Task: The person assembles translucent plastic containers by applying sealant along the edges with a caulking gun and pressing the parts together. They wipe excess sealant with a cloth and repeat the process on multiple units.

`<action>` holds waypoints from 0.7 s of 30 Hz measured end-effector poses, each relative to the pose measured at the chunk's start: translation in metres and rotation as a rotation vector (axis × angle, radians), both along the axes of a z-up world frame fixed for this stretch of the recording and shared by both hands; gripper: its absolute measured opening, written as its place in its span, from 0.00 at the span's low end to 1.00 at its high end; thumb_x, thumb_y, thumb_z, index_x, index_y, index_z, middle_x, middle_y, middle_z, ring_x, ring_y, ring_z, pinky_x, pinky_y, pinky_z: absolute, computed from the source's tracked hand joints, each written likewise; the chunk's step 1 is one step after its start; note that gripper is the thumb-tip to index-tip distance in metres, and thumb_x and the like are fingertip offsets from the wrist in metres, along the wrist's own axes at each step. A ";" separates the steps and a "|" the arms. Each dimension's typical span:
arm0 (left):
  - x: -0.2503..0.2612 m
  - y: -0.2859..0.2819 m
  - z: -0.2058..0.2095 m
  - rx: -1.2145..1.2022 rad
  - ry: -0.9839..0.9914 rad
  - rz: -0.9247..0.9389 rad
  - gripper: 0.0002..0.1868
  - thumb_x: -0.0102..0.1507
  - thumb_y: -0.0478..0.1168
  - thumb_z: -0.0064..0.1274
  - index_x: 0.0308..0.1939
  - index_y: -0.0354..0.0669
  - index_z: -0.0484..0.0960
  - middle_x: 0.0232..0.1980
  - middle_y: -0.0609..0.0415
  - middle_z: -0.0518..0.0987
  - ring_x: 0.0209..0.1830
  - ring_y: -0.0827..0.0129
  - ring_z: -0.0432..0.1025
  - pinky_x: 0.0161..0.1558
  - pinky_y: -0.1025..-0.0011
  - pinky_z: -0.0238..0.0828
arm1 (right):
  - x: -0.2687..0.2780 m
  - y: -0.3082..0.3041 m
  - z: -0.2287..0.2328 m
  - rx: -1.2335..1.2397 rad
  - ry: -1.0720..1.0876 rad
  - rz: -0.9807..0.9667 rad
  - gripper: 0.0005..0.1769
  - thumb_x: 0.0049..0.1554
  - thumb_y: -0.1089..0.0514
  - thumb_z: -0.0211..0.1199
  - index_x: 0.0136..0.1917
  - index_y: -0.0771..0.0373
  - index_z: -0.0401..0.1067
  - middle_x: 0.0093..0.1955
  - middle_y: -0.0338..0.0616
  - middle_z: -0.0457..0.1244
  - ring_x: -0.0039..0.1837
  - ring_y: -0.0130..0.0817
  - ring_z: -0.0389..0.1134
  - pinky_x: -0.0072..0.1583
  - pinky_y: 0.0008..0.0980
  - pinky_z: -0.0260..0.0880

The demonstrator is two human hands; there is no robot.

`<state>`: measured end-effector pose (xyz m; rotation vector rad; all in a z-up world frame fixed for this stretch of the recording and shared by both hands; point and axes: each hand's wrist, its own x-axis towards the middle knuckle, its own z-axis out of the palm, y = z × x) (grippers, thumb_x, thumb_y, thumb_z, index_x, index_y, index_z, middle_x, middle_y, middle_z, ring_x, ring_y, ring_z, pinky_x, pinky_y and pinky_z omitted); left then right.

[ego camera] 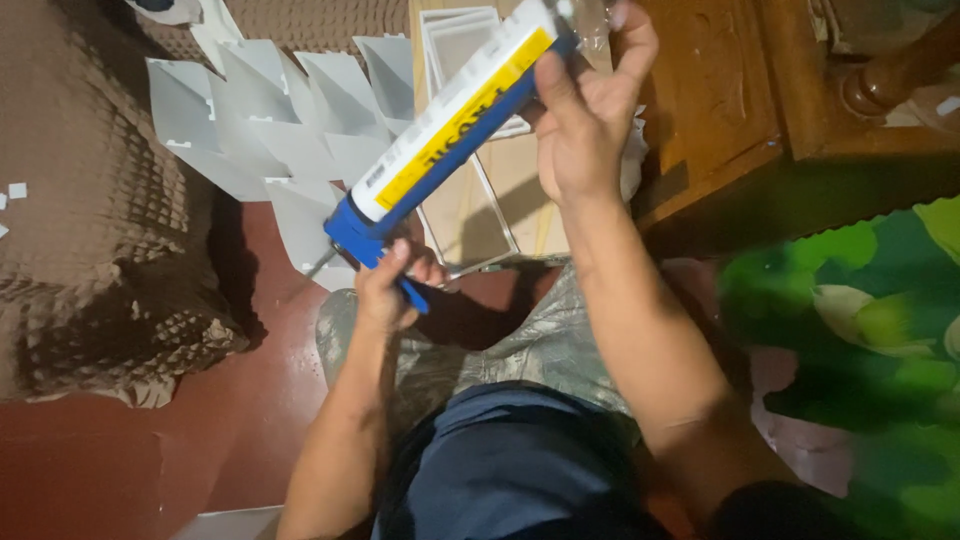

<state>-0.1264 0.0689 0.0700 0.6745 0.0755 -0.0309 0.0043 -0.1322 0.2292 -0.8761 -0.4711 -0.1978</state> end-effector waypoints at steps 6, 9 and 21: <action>-0.004 -0.060 0.026 0.630 -0.166 -0.185 0.35 0.58 0.50 0.59 0.67 0.43 0.69 0.64 0.42 0.75 0.64 0.59 0.72 0.60 0.51 0.73 | 0.027 -0.003 -0.017 0.067 0.375 -0.301 0.38 0.62 0.64 0.63 0.77 0.53 0.45 0.57 0.59 0.68 0.53 0.46 0.75 0.57 0.41 0.79; 0.001 -0.049 0.019 0.818 -0.111 -0.285 0.54 0.50 0.44 0.72 0.74 0.44 0.58 0.75 0.39 0.62 0.70 0.53 0.63 0.63 0.47 0.69 | 0.061 -0.049 -0.043 -0.162 0.517 -0.289 0.38 0.62 0.64 0.63 0.80 0.74 0.49 0.51 0.64 0.66 0.41 0.47 0.74 0.43 0.44 0.82; 0.093 -0.054 -0.076 1.898 -0.147 -0.342 0.52 0.53 0.39 0.67 0.76 0.29 0.54 0.76 0.33 0.57 0.78 0.41 0.51 0.77 0.58 0.48 | 0.147 -0.147 -0.282 -1.399 0.304 -0.573 0.64 0.58 0.63 0.76 0.84 0.50 0.26 0.66 0.66 0.67 0.65 0.56 0.72 0.67 0.46 0.72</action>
